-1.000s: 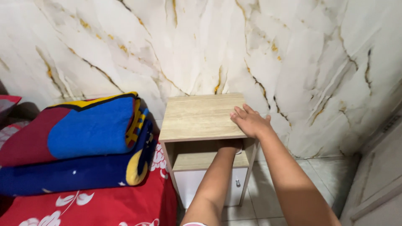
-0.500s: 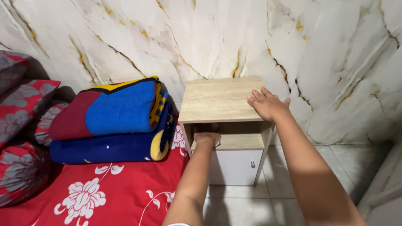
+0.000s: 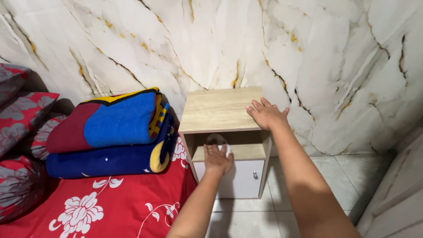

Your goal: Cleaning the surface and interior of a small wooden nightstand with a wipe.

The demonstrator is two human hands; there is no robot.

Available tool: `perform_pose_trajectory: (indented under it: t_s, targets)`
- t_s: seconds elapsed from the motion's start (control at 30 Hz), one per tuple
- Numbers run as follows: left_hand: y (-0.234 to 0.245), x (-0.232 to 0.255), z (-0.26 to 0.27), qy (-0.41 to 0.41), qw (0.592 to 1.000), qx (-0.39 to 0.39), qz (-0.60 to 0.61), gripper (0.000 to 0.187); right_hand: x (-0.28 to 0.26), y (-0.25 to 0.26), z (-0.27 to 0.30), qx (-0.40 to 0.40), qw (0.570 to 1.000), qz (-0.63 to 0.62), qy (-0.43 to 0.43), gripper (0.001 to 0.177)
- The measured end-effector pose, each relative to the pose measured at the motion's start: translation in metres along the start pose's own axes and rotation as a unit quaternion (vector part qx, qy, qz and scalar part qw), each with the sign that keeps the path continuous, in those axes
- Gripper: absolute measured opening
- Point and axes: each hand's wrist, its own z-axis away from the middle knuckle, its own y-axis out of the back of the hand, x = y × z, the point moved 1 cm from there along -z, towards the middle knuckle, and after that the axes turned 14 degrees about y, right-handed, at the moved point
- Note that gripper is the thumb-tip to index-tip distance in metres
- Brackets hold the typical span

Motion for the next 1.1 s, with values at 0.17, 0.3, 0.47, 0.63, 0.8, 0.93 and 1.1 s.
perform_pose_trajectory:
  t_s: [0.17,0.3,0.47,0.63,0.8,0.93,1.1]
  targets:
    - [0.013,0.05,0.03,-0.056,0.998,-0.018,-0.008,0.071,0.0,-0.001,0.0,-0.001,1.0,0.005,0.001,0.074]
    - [-0.004,0.101,0.037,-0.121,0.993,-0.005,0.011,0.075,-0.002,0.001,0.001,-0.007,1.0,0.01,-0.003,0.074]
    - [-0.031,0.1,0.028,-0.167,0.985,0.033,0.036,0.076,0.002,-0.001,0.0,-0.005,1.0,0.005,0.001,0.074]
    - [-0.032,0.055,0.02,-0.164,0.985,0.05,0.018,0.078,0.003,-0.001,-0.006,-0.02,1.0,0.006,0.0,0.076]
    - [-0.019,-0.015,0.017,-0.059,0.997,0.041,-0.022,0.088,0.001,0.001,-0.002,-0.005,1.0,0.014,0.006,0.077]
    - [-0.006,-0.056,0.029,-0.018,0.998,0.05,-0.033,0.087,-0.001,0.001,-0.001,-0.003,1.0,0.015,0.0,0.076]
    - [-0.041,-0.072,0.01,-0.02,0.992,0.093,-0.079,0.075,-0.002,0.003,0.0,-0.002,1.0,0.017,-0.005,0.076]
